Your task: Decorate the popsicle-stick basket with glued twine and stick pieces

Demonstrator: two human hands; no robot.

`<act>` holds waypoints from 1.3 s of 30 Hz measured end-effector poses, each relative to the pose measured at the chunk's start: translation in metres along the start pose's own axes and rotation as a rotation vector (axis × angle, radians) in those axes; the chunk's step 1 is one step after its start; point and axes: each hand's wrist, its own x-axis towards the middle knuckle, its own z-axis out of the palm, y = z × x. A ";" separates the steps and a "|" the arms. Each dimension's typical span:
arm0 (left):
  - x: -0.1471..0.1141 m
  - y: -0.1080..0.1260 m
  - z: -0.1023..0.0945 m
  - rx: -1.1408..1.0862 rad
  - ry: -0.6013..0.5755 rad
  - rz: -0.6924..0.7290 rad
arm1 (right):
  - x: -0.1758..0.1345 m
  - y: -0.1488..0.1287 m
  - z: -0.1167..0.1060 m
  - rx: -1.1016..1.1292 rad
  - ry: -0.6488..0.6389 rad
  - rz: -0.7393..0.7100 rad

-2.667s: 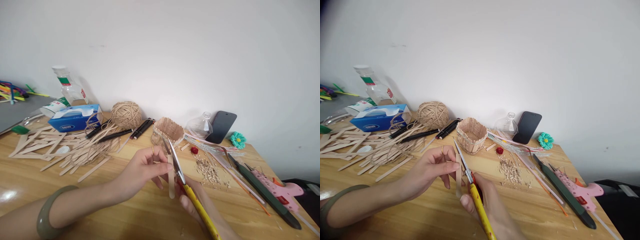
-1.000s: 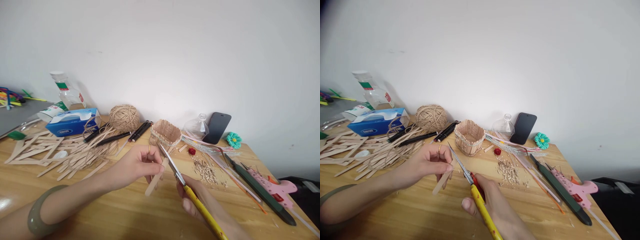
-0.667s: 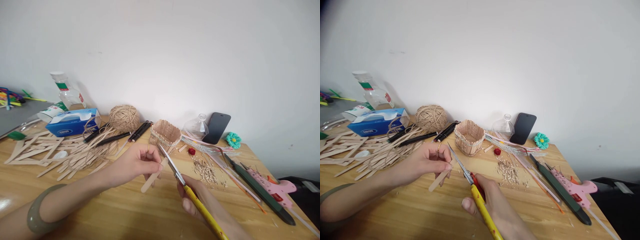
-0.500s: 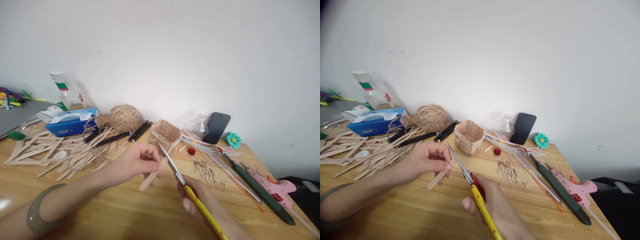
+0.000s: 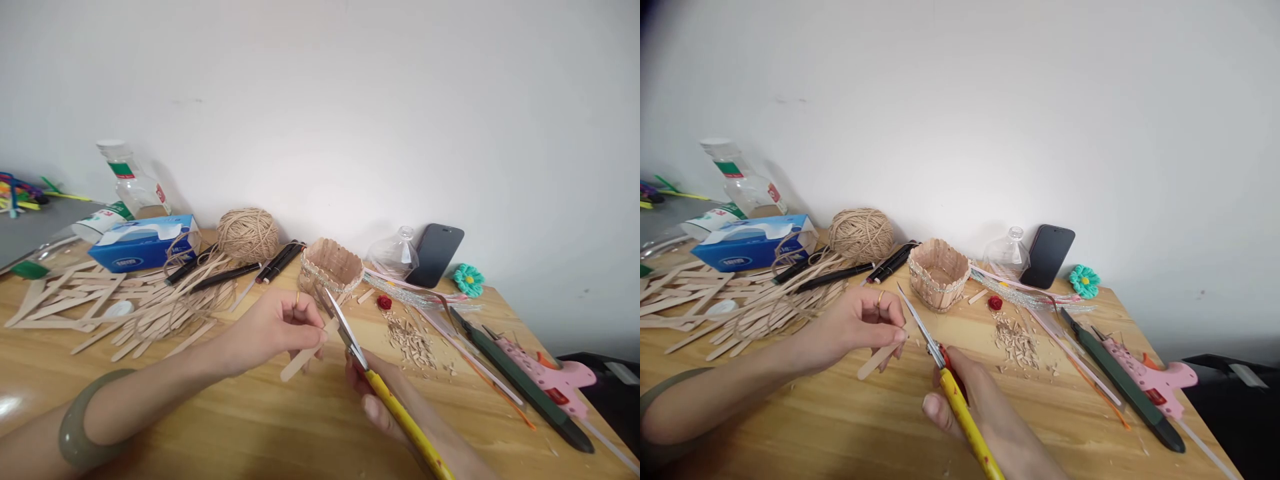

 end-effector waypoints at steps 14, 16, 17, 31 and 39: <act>-0.002 0.009 -0.004 0.107 0.009 0.003 | 0.003 0.006 -0.001 0.032 -0.032 -0.019; -0.002 0.011 -0.004 0.121 0.016 -0.001 | 0.002 0.006 -0.001 0.020 -0.033 -0.013; -0.002 0.012 -0.005 0.128 0.023 -0.002 | 0.002 0.005 -0.002 0.017 -0.033 -0.010; -0.002 0.002 0.009 -0.377 0.135 0.131 | 0.007 0.016 0.004 0.037 0.181 -0.094; -0.004 -0.013 0.022 -0.314 0.257 0.153 | 0.010 0.017 0.017 0.036 0.174 -0.146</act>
